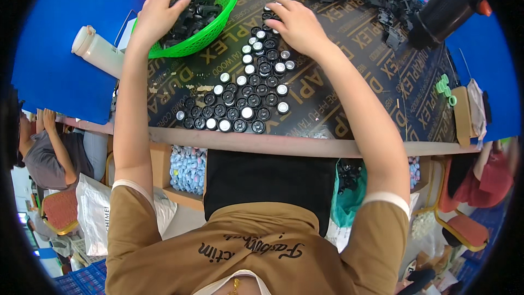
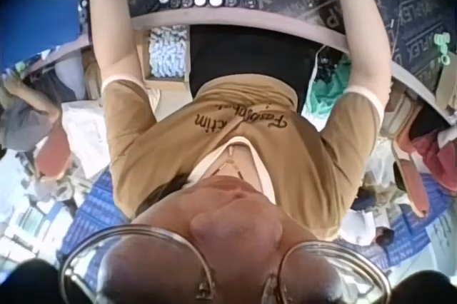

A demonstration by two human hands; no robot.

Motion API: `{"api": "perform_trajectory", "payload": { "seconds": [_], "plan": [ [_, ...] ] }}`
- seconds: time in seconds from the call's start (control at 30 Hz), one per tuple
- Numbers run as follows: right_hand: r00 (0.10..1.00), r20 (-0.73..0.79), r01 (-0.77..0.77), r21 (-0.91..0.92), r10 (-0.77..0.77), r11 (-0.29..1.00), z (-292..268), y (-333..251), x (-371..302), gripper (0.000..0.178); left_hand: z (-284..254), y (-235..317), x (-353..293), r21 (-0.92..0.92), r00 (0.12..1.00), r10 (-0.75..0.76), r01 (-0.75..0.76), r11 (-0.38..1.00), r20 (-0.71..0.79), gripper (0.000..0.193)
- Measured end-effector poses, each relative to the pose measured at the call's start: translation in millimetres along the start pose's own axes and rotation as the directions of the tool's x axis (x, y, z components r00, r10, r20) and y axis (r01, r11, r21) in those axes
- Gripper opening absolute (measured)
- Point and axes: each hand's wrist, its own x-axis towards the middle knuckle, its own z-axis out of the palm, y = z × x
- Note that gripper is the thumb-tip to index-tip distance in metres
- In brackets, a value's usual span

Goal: Assembling small black plastic components by hand at a factory workbench.

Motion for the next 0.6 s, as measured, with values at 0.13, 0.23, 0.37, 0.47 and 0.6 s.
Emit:
{"api": "perform_trajectory", "payload": {
  "seconds": [0.13, 0.23, 0.37, 0.47, 0.6],
  "plan": [
    [0.953, 0.218, -0.169, -0.189, 0.209, 0.967, 43, 30, 38, 0.052, -3, 42, 6, -0.148, 0.941, 0.222, -0.265, 0.953, -0.255, 0.034],
    [0.918, 0.348, -0.169, -0.090, 0.190, 0.982, 42, 35, 32, 0.050, -14, 82, 2, -0.419, 0.924, 0.304, -0.377, 0.826, -0.232, 0.024],
    [0.951, 0.305, -0.013, 0.182, -0.044, 0.983, 20, 29, -12, 0.036, 5, 127, 8, -0.662, 0.925, 0.371, -0.227, 0.714, 0.083, 0.025],
    [0.971, 0.235, 0.027, 0.122, -0.055, 0.992, -12, 4, -55, 0.033, 45, 159, 34, -0.544, 0.881, 0.460, -0.332, 0.770, 0.113, 0.028],
    [0.984, 0.172, -0.052, 0.038, 0.045, 0.998, -30, -20, -83, 0.025, 123, 194, 92, -0.298, 0.925, 0.373, -0.336, 0.894, 0.076, 0.039]
  ]
}}
